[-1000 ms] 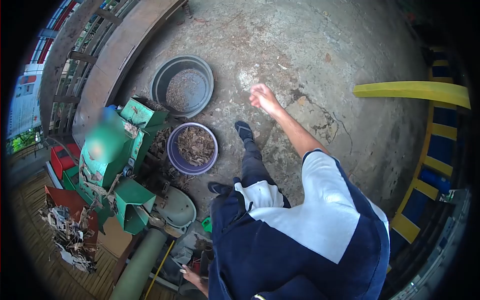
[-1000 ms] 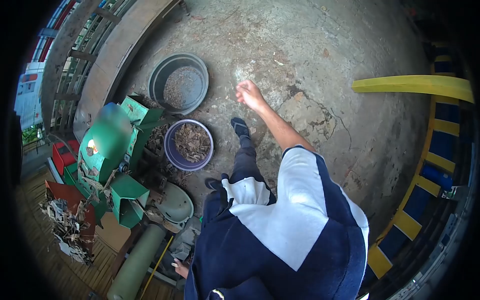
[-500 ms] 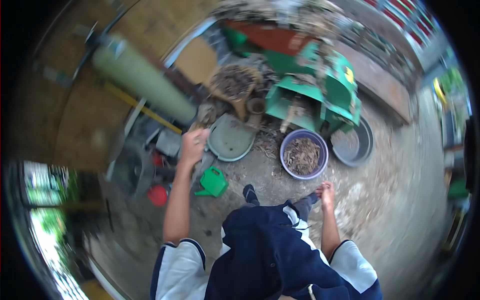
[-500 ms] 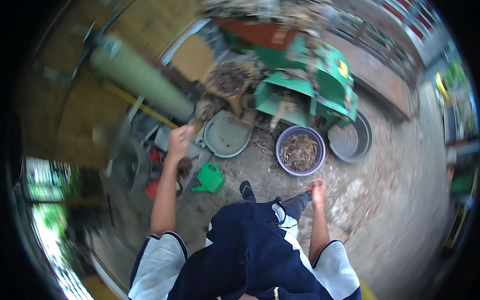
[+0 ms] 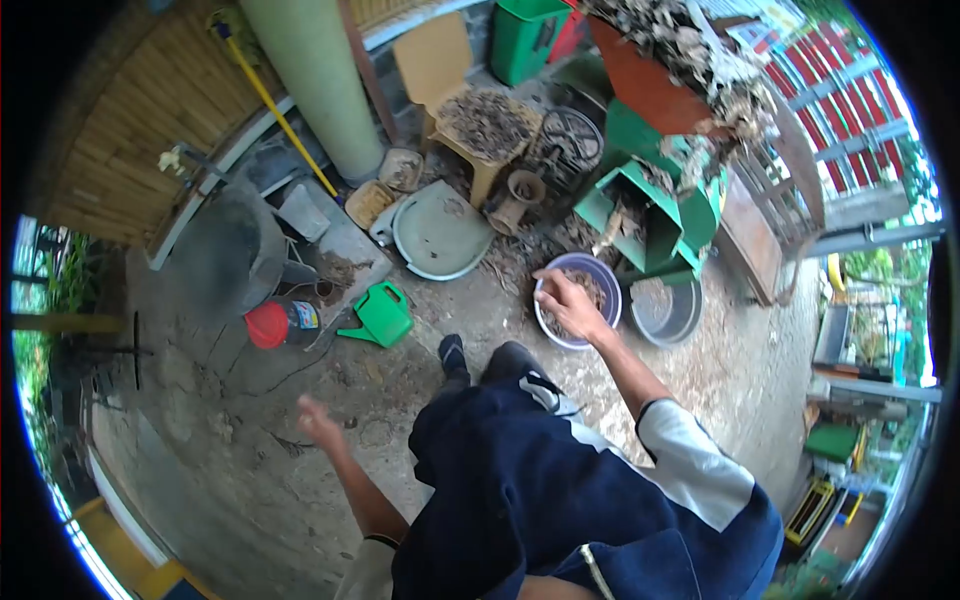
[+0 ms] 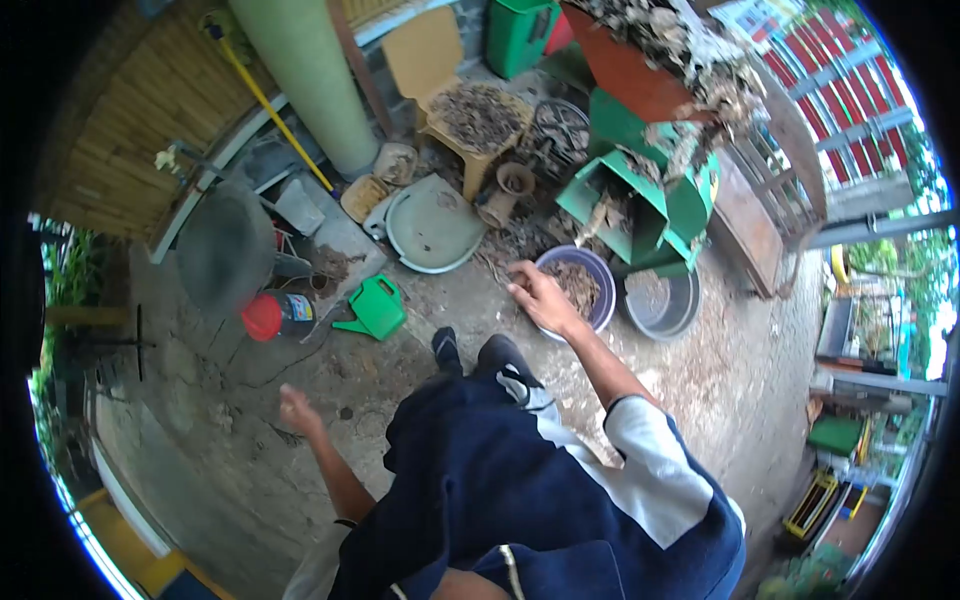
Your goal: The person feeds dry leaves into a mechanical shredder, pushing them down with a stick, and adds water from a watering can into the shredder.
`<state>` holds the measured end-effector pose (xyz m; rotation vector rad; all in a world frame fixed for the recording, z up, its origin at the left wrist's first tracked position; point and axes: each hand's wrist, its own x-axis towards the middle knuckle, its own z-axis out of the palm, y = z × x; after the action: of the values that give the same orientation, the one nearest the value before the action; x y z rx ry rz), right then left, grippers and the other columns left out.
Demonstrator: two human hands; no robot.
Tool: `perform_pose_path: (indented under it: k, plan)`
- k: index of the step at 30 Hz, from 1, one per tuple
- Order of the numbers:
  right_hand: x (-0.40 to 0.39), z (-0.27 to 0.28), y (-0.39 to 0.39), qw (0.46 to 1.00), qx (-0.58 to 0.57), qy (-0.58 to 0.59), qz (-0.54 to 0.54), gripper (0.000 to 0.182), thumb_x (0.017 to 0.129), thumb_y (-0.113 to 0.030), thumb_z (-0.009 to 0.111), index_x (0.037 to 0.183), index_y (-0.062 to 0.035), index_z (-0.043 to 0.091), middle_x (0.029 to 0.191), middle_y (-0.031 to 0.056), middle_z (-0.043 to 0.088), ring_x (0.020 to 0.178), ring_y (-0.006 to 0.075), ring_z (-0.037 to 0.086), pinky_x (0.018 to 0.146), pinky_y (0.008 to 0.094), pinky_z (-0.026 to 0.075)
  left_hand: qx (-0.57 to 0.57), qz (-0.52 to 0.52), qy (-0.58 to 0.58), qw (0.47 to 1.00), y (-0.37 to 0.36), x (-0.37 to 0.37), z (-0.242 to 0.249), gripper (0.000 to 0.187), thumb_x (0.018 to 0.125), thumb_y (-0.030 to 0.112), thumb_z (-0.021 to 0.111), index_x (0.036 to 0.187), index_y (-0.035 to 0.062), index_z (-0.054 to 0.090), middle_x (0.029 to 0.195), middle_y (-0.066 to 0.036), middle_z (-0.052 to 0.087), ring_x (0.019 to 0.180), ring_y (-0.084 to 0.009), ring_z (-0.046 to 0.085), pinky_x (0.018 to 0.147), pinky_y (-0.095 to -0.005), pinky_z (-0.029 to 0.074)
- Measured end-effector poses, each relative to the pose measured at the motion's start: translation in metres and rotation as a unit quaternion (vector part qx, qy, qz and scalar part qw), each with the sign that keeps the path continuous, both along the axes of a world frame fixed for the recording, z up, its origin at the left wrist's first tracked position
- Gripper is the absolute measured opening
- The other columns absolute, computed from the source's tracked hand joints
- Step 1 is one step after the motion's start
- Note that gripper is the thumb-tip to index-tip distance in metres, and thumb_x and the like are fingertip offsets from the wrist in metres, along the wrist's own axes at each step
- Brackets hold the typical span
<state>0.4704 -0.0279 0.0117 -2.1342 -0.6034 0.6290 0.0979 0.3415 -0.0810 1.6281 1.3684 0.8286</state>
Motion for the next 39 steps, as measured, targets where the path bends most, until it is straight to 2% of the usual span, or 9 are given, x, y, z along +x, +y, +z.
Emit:
perform_pose_path:
  k: [5,12,18,21,28,34,36,38,39]
  plan:
    - [-0.024,-0.023,0.03,0.999,0.033,-0.011,0.028,0.038,0.099,-0.022,0.062,0.131,-0.0053,0.051,0.093,0.0158,0.068,0.086,0.0321,0.067,0.078,0.0435,0.052,0.019,0.076,-0.109,0.991,0.006,-0.015,0.026,0.053,0.106,0.044,0.051,0.067,0.0073,0.045,0.063,-0.001,0.045,0.061,-0.0129,0.043,0.056,-0.0314,0.038]
    - [-0.068,-0.048,-0.024,0.998,0.007,0.038,-0.045,0.04,0.1,-0.022,0.061,0.134,-0.0049,0.05,0.096,0.0158,0.07,0.086,0.0293,0.069,0.077,0.0445,0.053,0.021,-0.39,-0.073,0.918,-0.012,0.133,-0.015,0.032,0.099,0.017,0.051,0.071,0.0035,0.046,0.068,0.002,0.045,0.065,-0.0111,0.044,0.057,-0.031,0.036]
    - [-0.13,-0.117,-0.127,0.952,-0.095,0.139,-0.257,0.04,0.097,-0.024,0.063,0.131,-0.0051,0.053,0.099,0.0199,0.071,0.092,0.0321,0.07,0.083,0.0435,0.053,0.053,-0.641,0.015,0.765,-0.077,0.24,0.02,0.038,0.099,0.024,0.061,0.075,-0.0025,0.049,0.066,-0.015,0.044,0.062,-0.0238,0.045,0.06,-0.0392,0.037]
    - [-0.17,-0.141,-0.168,0.928,-0.126,0.181,-0.301,0.038,0.097,-0.024,0.062,0.13,-0.0054,0.054,0.099,0.0207,0.07,0.092,0.034,0.069,0.084,0.0435,0.053,0.059,-0.631,0.076,0.77,-0.081,0.232,0.0,0.041,0.1,0.028,0.061,0.074,-0.0019,0.048,0.067,-0.017,0.041,0.061,-0.0304,0.042,0.059,-0.0406,0.036]
    - [-0.208,-0.19,-0.26,0.92,-0.251,0.254,-0.163,0.038,0.095,-0.026,0.062,0.126,-0.0058,0.057,0.099,0.023,0.071,0.096,0.0377,0.069,0.086,0.0452,0.053,-0.062,-0.429,0.289,0.854,-0.096,0.047,-0.098,0.045,0.1,0.043,0.058,0.087,-0.0006,0.06,0.079,-0.026,0.058,0.073,-0.0416,0.056,0.068,-0.0484,0.043]
    - [-0.147,-0.247,-0.326,0.923,-0.264,0.219,-0.172,0.037,0.094,-0.033,0.062,0.117,-0.0034,0.059,0.082,0.021,0.071,0.082,0.033,0.07,0.078,0.0419,0.054,-0.21,-0.338,0.491,0.775,-0.187,-0.226,-0.112,0.064,0.099,0.05,0.053,0.124,-0.0089,0.06,0.122,-0.032,0.063,0.119,-0.0488,0.056,0.099,-0.049,0.047]
    - [-0.137,-0.311,-0.365,0.927,-0.272,0.17,-0.194,0.027,0.094,-0.019,0.065,0.113,-0.0004,0.059,0.074,0.0095,0.065,0.063,0.0169,0.061,0.058,0.0343,0.052,-0.268,-0.273,0.481,0.789,-0.214,-0.315,-0.125,0.063,0.099,0.052,0.052,0.121,-0.0071,0.062,0.121,-0.033,0.063,0.117,-0.0491,0.057,0.098,-0.0503,0.048]
    - [-0.117,-0.296,-0.345,0.917,-0.325,0.178,-0.146,0.042,0.091,-0.035,0.064,0.12,-0.0046,0.06,0.086,0.0198,0.073,0.089,0.0365,0.071,0.082,0.0441,0.053,-0.263,-0.24,0.533,0.767,-0.229,-0.343,-0.099,0.06,0.098,0.053,0.053,0.115,-0.0041,0.065,0.12,-0.03,0.064,0.115,-0.0478,0.058,0.096,-0.0515,0.048]
    - [-0.113,-0.294,-0.332,0.927,-0.306,0.177,-0.126,0.043,0.092,-0.035,0.064,0.121,-0.0045,0.06,0.086,0.0192,0.073,0.091,0.0361,0.071,0.083,0.0434,0.054,-0.272,-0.195,0.532,0.778,-0.233,-0.353,-0.093,0.058,0.098,0.053,0.053,0.111,-0.0024,0.066,0.115,-0.028,0.066,0.11,-0.0464,0.061,0.093,-0.0528,0.049]
